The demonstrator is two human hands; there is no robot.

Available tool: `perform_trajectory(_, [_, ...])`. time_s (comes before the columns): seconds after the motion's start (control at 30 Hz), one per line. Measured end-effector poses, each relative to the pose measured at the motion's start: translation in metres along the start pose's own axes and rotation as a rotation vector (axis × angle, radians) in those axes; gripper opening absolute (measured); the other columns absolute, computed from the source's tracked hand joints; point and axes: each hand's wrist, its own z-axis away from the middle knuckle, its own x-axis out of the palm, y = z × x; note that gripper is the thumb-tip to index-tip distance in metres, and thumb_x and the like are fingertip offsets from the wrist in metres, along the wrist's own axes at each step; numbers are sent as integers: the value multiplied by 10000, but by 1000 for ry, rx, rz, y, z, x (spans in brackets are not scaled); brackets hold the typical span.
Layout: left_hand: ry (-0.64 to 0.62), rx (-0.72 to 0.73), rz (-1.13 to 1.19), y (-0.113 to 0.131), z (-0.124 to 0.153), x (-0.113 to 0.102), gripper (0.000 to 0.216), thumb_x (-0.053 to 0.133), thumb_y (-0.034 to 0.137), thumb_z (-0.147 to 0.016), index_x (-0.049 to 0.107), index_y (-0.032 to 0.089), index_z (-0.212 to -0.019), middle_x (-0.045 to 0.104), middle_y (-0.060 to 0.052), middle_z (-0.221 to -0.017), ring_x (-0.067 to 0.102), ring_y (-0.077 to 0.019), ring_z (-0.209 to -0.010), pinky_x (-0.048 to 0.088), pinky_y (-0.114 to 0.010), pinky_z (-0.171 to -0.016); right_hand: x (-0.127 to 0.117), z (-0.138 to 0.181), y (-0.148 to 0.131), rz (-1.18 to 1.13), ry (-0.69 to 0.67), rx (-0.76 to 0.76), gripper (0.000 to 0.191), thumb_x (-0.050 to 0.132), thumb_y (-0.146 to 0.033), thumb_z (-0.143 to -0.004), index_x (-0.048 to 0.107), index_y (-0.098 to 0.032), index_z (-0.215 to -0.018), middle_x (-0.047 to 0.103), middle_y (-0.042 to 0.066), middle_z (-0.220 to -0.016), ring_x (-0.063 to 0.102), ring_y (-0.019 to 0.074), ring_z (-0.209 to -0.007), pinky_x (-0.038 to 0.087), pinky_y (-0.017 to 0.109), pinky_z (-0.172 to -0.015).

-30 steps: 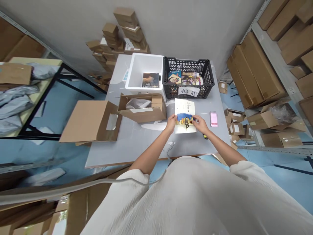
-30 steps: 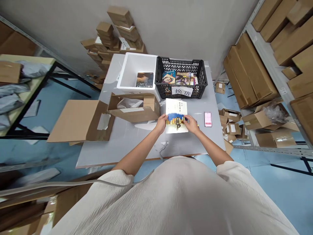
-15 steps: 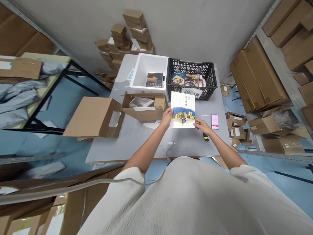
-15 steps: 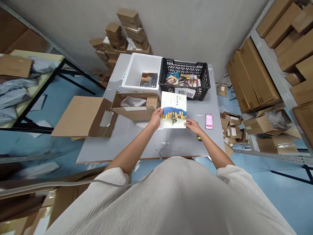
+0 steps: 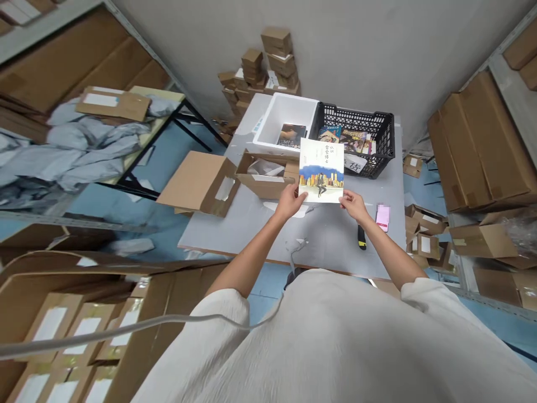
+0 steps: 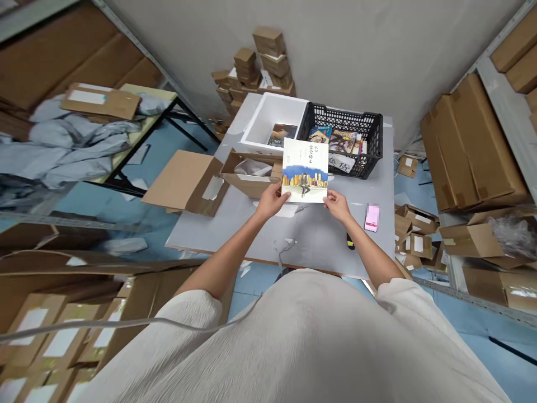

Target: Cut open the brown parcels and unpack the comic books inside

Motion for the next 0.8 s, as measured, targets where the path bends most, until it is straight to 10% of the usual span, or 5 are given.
perform_trajectory(0.27, [-3,90,-95,-5,-11,-40,691,857,543,-902,686,250,-1504,759,-123,-1229,687,-381,-1149,522,-468,-1124,34,-28,-18,121,38,-77,509,732,-493,-844,822,-182,-1238,672,-23,-746,712,216,-725,594,340,-748])
perform_trajectory(0.8, [-114,118,-96,-65,-96,-144,441,881,377,-824,847,221,-1235,788,-118,-1028,718,-380,-1084,534,-469,-1127,136,-98,-55,300,177,-119,483,723,-455,-896,825,-179,-1279,789,23,-828,767,261,-782,668,444,-905])
